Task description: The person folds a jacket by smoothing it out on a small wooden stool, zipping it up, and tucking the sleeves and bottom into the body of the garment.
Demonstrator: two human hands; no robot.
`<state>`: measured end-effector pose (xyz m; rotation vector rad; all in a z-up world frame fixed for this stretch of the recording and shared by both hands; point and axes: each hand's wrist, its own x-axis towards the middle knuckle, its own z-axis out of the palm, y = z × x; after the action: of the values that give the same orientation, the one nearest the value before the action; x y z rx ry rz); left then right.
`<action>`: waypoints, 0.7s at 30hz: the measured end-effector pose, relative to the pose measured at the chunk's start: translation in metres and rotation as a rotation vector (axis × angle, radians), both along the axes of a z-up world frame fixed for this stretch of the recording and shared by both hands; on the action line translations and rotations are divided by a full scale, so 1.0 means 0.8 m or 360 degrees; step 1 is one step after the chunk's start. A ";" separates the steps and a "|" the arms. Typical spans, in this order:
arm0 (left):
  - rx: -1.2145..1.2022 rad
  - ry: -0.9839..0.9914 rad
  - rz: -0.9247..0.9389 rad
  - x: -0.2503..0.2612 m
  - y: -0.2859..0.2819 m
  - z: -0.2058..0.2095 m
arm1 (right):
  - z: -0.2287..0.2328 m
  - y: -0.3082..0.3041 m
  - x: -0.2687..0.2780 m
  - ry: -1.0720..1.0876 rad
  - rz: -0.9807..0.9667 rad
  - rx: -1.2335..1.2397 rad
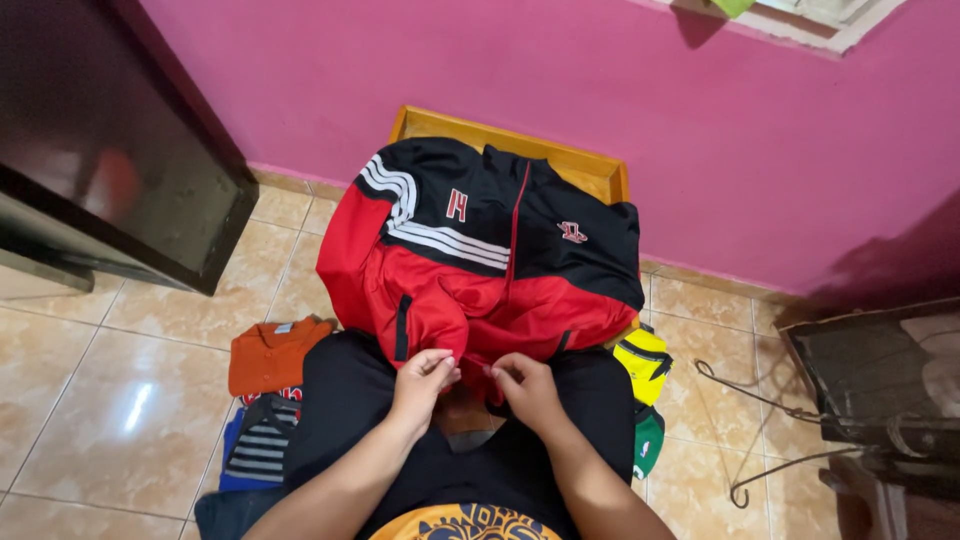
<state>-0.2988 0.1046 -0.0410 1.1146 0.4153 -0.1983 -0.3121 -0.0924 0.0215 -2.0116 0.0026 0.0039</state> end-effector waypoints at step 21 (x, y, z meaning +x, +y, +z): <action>-0.0123 -0.0085 -0.0119 0.011 -0.004 0.000 | 0.013 0.002 0.001 -0.0321 0.0125 0.0082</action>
<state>-0.2903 0.1014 -0.0412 1.0578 0.3161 -0.2479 -0.3110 -0.0905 0.0316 -1.9515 -0.2031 -0.1470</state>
